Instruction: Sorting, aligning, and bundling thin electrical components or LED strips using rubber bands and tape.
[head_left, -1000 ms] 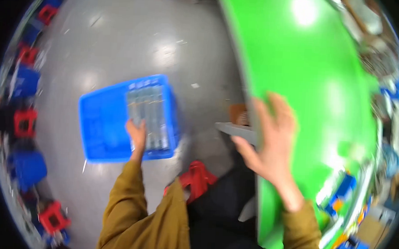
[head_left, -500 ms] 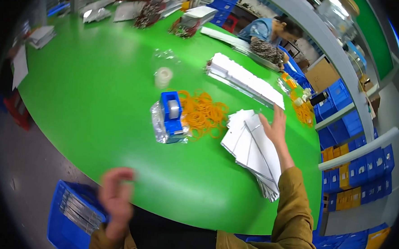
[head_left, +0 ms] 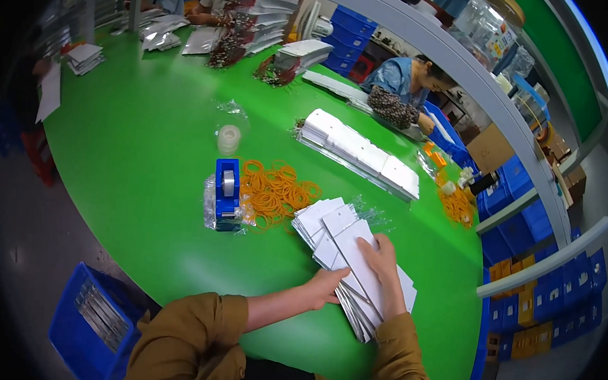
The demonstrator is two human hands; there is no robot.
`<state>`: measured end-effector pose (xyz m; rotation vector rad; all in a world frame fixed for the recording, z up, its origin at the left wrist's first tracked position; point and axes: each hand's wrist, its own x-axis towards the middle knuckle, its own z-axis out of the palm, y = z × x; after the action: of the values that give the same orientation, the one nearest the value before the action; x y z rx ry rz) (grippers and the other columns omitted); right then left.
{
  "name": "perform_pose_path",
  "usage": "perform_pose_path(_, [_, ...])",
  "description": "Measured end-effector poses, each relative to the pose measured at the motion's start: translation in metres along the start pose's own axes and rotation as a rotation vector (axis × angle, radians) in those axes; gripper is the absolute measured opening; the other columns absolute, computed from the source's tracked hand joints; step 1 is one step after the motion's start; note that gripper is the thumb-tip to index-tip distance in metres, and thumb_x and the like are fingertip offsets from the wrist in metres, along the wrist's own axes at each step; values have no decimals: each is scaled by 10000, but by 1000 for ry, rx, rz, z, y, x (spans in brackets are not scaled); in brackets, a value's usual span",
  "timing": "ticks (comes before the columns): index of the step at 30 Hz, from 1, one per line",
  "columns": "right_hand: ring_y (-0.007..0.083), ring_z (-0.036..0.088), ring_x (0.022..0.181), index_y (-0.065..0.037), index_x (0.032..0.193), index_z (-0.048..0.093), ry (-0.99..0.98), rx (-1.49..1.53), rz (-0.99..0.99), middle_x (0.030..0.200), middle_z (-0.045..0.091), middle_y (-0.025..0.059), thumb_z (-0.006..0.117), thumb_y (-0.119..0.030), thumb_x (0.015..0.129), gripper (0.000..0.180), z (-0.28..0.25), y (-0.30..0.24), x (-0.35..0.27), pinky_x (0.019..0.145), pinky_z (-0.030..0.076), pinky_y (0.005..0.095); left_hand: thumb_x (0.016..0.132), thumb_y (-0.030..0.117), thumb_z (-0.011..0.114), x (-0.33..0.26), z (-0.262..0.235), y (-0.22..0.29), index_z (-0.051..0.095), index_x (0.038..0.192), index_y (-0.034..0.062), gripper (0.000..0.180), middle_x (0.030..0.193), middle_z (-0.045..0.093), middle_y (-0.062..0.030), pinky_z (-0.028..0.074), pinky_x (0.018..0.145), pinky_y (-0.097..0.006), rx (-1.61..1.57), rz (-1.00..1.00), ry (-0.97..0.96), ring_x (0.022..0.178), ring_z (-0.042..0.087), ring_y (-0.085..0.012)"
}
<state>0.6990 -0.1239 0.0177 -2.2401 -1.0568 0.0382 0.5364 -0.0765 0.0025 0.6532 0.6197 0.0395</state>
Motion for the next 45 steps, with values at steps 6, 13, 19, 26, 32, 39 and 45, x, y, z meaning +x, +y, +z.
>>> perform_pose_path(6, [138, 450, 582, 35, 831, 581, -84, 115, 158, 682, 543, 66, 673, -304, 758, 359, -41, -18, 1, 548, 412, 255, 869, 298, 522, -33, 26, 17, 538, 1045, -67, 406, 952, 594, -153, 496, 701, -317, 437, 66, -84, 827, 584, -228])
perform_pose_path(13, [146, 441, 574, 27, 829, 576, -80, 179, 42, 664, 528, 70, 656, -286, 771, 327, -66, -41, 10, 536, 403, 265, 876, 271, 506, -53, 39, 9, 534, 1059, -51, 371, 903, 592, -108, 469, 664, -270, 502, 493, -216, 732, 538, -173])
perform_pose_path(19, [186, 463, 580, 23, 900, 563, -61, -98, -190, 675, 538, 92, 603, -269, 810, 309, -72, -125, -38, 550, 418, 308, 831, 278, 571, -114, -8, -1, 506, 1171, 0, 444, 1106, 576, -137, 447, 829, -322, 379, 779, -369, 941, 575, -239])
perform_pose_path(26, [204, 465, 569, -10, 875, 483, -653, 158, -160, 651, 501, 80, 519, -325, 868, 317, -6, -178, -101, 549, 405, 331, 812, 476, 542, -162, -139, -59, 361, 1331, 90, 671, 1377, 345, -131, 245, 1059, -439, 478, 656, -618, 1294, 291, -275])
perform_pose_path(32, [89, 403, 532, -53, 958, 536, -1130, 410, -8, 619, 479, -2, 508, -234, 893, 194, 84, -221, -153, 488, 333, 221, 736, 313, 626, -253, -238, -77, 390, 1287, 54, 653, 1295, 424, -140, 331, 996, -383, 772, 741, 74, 1197, 405, -274])
perform_pose_path(39, [104, 434, 593, -51, 863, 601, -1189, 425, 72, 723, 541, 3, 514, -181, 885, 158, 109, -224, -203, 561, 376, 210, 579, 82, 740, -306, -263, -15, 409, 1259, 17, 759, 1280, 433, -148, 352, 947, -351, 817, 1269, 777, 1159, 422, -264])
perform_pose_path(45, [208, 533, 761, -19, 1033, 563, -888, 127, -823, 934, 562, 105, 563, -155, 836, 240, 112, -240, -204, 690, 434, 283, 534, 51, 770, -302, -283, -24, 508, 1181, 35, 698, 1059, 598, -80, 429, 826, -295, 719, 1061, 80, 918, 565, -207])
